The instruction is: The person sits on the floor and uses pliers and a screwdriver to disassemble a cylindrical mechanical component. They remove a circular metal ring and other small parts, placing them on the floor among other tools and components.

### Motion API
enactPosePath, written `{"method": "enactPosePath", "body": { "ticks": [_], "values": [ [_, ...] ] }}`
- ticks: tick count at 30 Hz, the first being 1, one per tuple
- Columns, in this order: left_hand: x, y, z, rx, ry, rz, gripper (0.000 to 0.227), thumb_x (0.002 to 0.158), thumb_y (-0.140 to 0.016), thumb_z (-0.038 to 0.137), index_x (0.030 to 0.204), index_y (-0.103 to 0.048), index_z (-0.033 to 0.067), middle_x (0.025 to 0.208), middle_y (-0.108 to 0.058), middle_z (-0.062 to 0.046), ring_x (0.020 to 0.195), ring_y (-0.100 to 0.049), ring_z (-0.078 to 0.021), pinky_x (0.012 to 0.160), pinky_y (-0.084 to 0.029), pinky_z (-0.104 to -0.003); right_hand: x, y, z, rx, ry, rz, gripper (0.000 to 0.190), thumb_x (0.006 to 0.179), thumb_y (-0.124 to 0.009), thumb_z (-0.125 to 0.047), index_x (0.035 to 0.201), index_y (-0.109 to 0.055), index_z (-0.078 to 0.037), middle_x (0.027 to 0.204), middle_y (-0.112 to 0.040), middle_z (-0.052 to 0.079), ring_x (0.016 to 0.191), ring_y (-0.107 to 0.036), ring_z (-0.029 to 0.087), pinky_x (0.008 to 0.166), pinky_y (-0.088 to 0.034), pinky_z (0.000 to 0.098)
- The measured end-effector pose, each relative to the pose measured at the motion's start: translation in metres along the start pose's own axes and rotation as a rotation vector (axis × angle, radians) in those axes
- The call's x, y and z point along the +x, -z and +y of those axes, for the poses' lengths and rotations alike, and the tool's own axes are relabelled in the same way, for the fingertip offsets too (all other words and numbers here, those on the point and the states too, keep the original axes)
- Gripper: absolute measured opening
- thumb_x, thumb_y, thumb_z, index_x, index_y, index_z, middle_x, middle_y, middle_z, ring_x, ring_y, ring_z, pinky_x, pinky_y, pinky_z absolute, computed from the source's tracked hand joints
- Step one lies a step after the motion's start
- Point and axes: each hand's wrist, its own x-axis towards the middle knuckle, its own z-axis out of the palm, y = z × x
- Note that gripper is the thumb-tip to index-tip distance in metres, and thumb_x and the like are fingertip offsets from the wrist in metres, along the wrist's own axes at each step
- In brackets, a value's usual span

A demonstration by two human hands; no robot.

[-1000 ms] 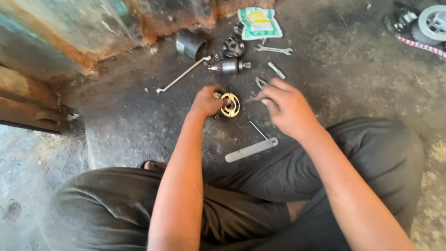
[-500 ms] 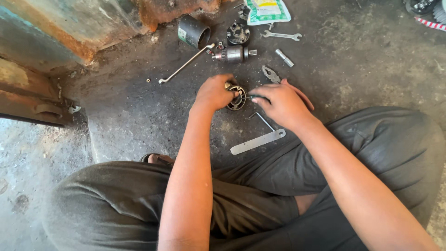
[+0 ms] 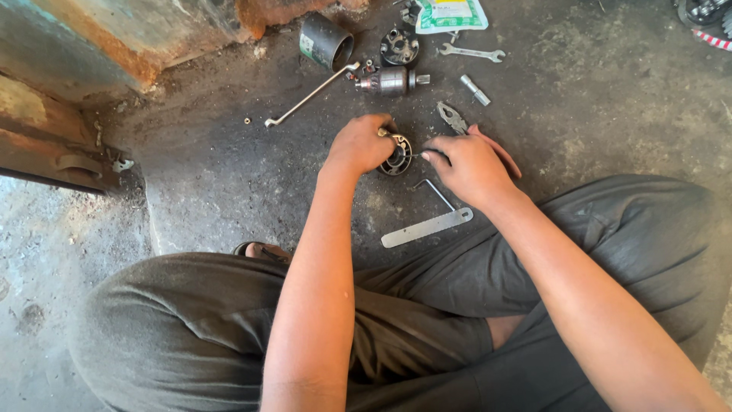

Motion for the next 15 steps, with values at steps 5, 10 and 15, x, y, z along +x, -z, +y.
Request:
{"method": "enactPosePath", "body": {
  "ticks": [5,10,15],
  "values": [
    [-0.0015,0.0014,0.0013,0.016,-0.009,0.004,0.035,0.082,-0.066,0.025,0.116,-0.075,0.0208,0.119,-0.072,-0.014,0.116,-0.066,-0.0336,0.1,-0.051,-0.043,0.0005,-0.0015,0.0011,0.008,-0.043,0.0,0.021,0.097,-0.068,-0.022,0.109,-0.074,-0.006,0.086,-0.072,0.019,0.085,-0.069,0.04,0.104,-0.046,0.0514],
    [-0.0021,0.0021,0.0025,0.024,-0.018,0.008,0.036,0.081,-0.066,0.025,0.115,-0.074,0.0203,0.119,-0.072,-0.014,0.116,-0.066,-0.0332,0.1,-0.051,-0.043,0.0013,-0.0003,-0.0013,0.016,-0.019,0.043,0.018,0.095,-0.068,-0.019,0.106,-0.074,-0.006,0.086,-0.073,0.018,0.082,-0.069,0.04,0.113,-0.038,0.0585],
    [-0.0045,-0.0011,0.0017,0.033,-0.048,0.048,0.039,0.077,-0.065,0.022,0.115,-0.075,0.0201,0.117,-0.073,-0.016,0.115,-0.067,-0.0341,0.099,-0.052,-0.042,0.001,-0.0023,0.0,0.031,0.026,0.085,0.016,0.095,-0.069,-0.017,0.105,-0.073,-0.006,0.089,-0.073,0.018,0.084,-0.068,0.041,0.113,-0.036,0.0626]
  ]
}}
